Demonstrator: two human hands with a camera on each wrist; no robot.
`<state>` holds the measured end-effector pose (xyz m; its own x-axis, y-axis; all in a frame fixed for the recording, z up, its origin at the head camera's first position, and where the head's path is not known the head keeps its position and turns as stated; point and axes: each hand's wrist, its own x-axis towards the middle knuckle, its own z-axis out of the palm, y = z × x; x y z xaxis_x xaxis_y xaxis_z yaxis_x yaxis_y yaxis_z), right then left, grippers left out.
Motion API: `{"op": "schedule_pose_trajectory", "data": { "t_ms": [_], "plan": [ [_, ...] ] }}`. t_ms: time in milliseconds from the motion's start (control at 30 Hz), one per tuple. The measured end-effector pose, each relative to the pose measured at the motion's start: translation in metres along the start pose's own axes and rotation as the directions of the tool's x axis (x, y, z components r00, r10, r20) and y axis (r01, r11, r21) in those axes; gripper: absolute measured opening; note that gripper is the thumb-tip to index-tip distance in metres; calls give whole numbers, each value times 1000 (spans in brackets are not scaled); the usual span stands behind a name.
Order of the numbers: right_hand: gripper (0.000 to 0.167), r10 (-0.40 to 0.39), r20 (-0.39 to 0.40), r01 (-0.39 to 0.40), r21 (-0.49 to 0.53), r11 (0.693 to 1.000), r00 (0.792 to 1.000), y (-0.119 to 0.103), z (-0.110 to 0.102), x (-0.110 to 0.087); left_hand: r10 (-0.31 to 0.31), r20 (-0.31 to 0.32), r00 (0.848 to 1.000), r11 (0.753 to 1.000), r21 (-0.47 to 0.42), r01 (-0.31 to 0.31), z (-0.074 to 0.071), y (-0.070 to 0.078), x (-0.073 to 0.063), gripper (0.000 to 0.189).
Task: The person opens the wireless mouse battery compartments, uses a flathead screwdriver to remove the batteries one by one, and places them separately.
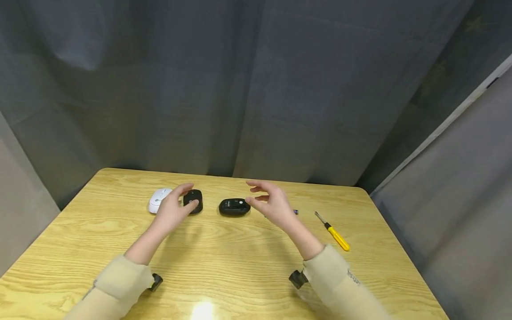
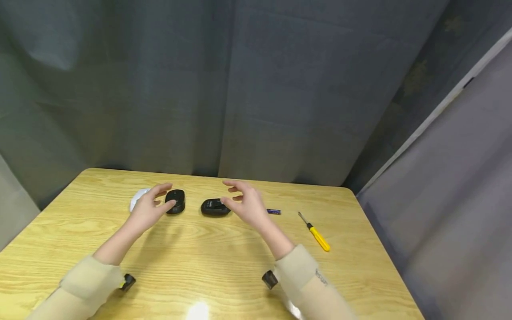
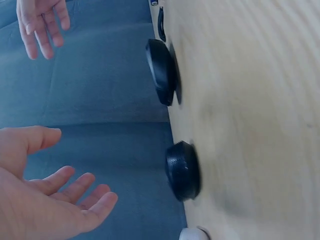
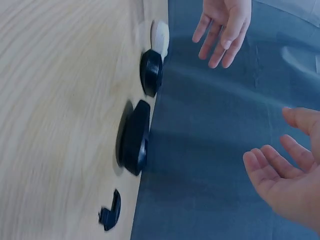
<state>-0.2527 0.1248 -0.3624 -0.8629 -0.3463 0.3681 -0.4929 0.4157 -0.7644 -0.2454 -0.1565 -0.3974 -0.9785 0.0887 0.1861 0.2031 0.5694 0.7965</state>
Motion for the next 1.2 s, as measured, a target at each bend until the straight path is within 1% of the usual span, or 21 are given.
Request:
{"op": "schedule_pose_trajectory", "data": {
  "t_ms": [133, 300, 367, 433, 533, 633, 733, 867, 933, 1033, 1100, 1200],
  "plan": [
    [49, -17, 8, 16, 78, 997, 1000, 1, 13, 2, -25, -4, 1000, 999, -27, 24, -1, -9, -3, 54],
    [49, -2, 13, 0, 164, 987, 1000, 4, 30, 4, -56, 2, 998, 996, -68, 56, -3, -16, -3, 55],
    [49, 22, 15, -24, 190, 982, 1000, 6, 37, 5, -66, 9, 998, 995, -80, 67, -3, -19, -3, 55],
    [49, 61, 21, -64, 207, 976, 998, 8, 43, 7, -82, 20, 996, 992, -90, 84, -4, -22, -2, 56],
    [51, 125, 42, -132, 228, 965, 991, 10, 51, 10, -114, 38, 993, 986, -118, 118, -6, -25, -2, 57],
    [52, 162, 66, -174, 257, 951, 985, 10, 59, 13, -143, 54, 988, 978, -144, 149, -7, -29, -1, 59],
    [53, 182, 91, -201, 298, 933, 979, 2, 64, 15, -166, 73, 983, 971, -163, 176, -8, -33, -1, 61],
    [56, 212, 124, -241, 319, 916, 969, -10, 72, 16, -201, 114, 973, 960, -177, 219, -8, -39, 1, 65],
    [59, 232, 140, -266, 319, 910, 963, -6, 81, 17, -219, 138, 966, 953, -182, 242, -8, -42, 3, 66],
    [62, 261, 156, -298, 307, 904, 952, 8, 96, 20, -236, 170, 957, 948, -178, 265, -6, -45, 5, 68],
    [63, 282, 160, -318, 299, 900, 946, 19, 105, 21, -241, 187, 952, 946, -172, 274, -5, -47, 6, 69],
    [63, 304, 160, -339, 287, 896, 939, 29, 115, 24, -257, 211, 943, 941, -169, 294, -4, -48, 8, 71]
  ]
}}
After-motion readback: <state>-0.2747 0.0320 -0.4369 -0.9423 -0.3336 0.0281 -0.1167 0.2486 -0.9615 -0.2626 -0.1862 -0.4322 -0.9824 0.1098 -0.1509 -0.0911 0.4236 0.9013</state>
